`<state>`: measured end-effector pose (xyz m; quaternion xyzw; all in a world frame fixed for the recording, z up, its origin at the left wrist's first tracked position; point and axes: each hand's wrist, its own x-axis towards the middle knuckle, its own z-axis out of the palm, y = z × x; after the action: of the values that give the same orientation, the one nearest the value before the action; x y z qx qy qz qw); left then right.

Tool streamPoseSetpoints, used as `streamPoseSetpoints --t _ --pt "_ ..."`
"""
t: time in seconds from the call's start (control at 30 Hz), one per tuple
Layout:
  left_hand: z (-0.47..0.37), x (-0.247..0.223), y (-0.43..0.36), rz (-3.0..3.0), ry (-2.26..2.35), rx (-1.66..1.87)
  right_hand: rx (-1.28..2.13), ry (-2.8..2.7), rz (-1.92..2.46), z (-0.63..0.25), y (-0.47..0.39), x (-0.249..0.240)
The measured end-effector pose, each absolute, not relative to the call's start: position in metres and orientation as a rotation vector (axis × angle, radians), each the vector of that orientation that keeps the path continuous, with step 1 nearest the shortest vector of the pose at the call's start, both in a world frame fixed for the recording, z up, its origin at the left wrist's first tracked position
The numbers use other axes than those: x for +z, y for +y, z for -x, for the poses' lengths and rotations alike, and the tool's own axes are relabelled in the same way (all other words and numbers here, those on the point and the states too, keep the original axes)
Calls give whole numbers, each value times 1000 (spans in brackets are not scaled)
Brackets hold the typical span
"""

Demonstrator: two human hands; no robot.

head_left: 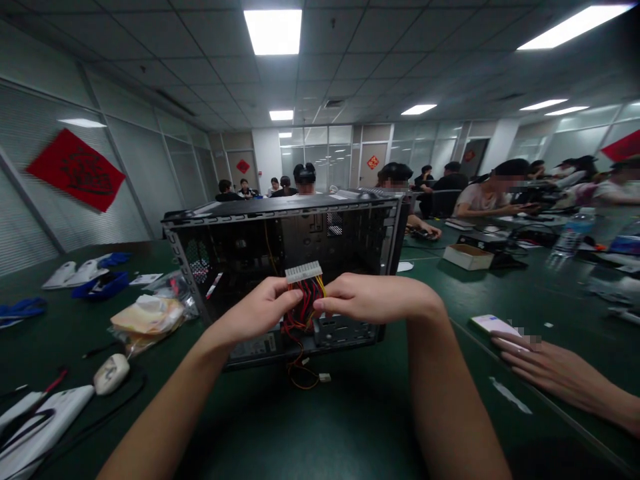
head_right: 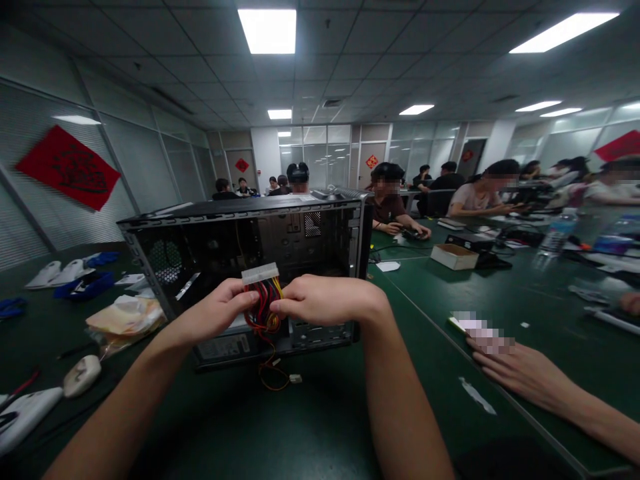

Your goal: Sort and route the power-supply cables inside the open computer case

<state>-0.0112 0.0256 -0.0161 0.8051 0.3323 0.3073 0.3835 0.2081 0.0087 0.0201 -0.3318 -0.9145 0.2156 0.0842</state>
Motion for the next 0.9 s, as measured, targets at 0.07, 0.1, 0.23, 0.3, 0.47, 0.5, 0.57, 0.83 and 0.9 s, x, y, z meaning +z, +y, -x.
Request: streamPoseSetpoints --t 0.07,0.1,0.23,0.3,0.47,0.5,0.57,0.83,0.9 --pt "12 -15 24 -2049 818 754 642 -2731 992 -210 7 21" --pt "12 -14 22 -2047 808 756 633 -2719 1006 -211 6 22" --pt "13 -8 15 -2016 818 883 593 -2642 1089 -215 3 23" --pt "12 -7 14 -1985 832 936 617 -2646 1066 -214 4 23" --pt "6 -9 15 -1945 836 985 736 -2663 964 -213 12 19" --pt "6 -9 15 -1946 830 981 754 -2662 959 -214 13 19" --pt "5 -9 14 -1965 840 955 771 -2662 969 -217 13 18" --pt "-5 -14 13 -1893 785 1051 657 -2665 956 -211 8 18" --pt "-12 -28 13 -1804 834 1181 641 -2628 896 -203 12 7"
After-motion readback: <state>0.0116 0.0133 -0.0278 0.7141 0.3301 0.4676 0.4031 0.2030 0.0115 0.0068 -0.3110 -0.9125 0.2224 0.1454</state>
